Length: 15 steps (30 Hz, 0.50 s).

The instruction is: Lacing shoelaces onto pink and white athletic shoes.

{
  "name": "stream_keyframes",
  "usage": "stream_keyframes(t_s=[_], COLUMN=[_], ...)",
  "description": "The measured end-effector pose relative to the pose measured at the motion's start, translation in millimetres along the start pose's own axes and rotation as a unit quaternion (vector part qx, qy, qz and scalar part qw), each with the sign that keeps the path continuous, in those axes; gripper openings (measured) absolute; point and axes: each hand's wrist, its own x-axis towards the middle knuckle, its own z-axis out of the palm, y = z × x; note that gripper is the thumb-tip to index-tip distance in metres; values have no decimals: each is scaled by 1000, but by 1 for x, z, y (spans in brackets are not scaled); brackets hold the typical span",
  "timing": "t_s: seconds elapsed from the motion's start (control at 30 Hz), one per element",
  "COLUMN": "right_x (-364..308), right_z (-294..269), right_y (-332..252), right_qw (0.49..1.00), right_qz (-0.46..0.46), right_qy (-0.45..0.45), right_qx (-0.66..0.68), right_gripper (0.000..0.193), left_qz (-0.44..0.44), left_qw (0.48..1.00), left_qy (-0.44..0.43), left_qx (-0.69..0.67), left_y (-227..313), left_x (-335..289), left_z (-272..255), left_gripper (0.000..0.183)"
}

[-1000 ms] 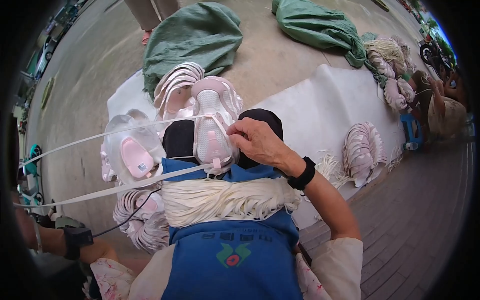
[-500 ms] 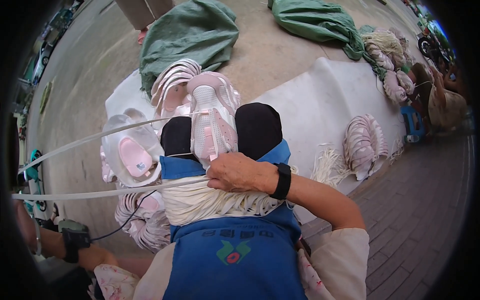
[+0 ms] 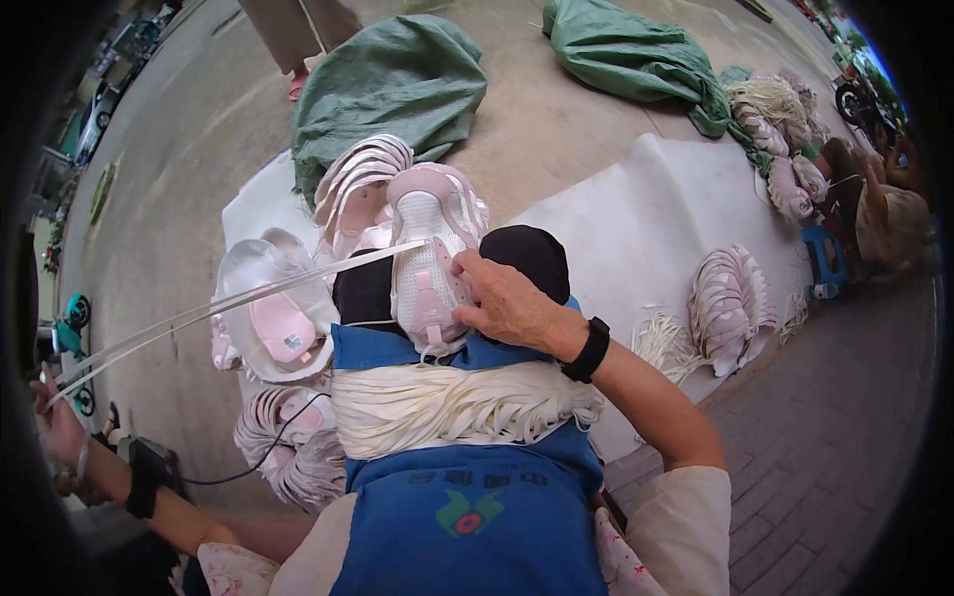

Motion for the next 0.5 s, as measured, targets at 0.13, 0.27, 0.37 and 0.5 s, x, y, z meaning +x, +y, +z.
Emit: stream_keyframes(t_s=[0.13, 0.27, 0.37, 0.5], right_x=[4, -2, -9, -10], right_z=[-9, -45, -54, -43], right_y=[-3, -59, -99, -132], right_qw=[997, 980, 962, 932], right_qz=[-57, -66, -150, -269], right_qy=[35, 134, 160, 234], right_qx=[-26, 128, 163, 62], right_gripper=[32, 12, 11, 23], left_qz=[32, -12, -114, -146], left_qw=[966, 905, 858, 826], left_qy=[-221, -338, -407, -450], left_qx=[133, 258, 292, 307], left_y=[-35, -181, -241, -267], left_x=[-74, -245, -323, -369], left_z=[19, 88, 114, 125], left_gripper=[24, 26, 25, 21])
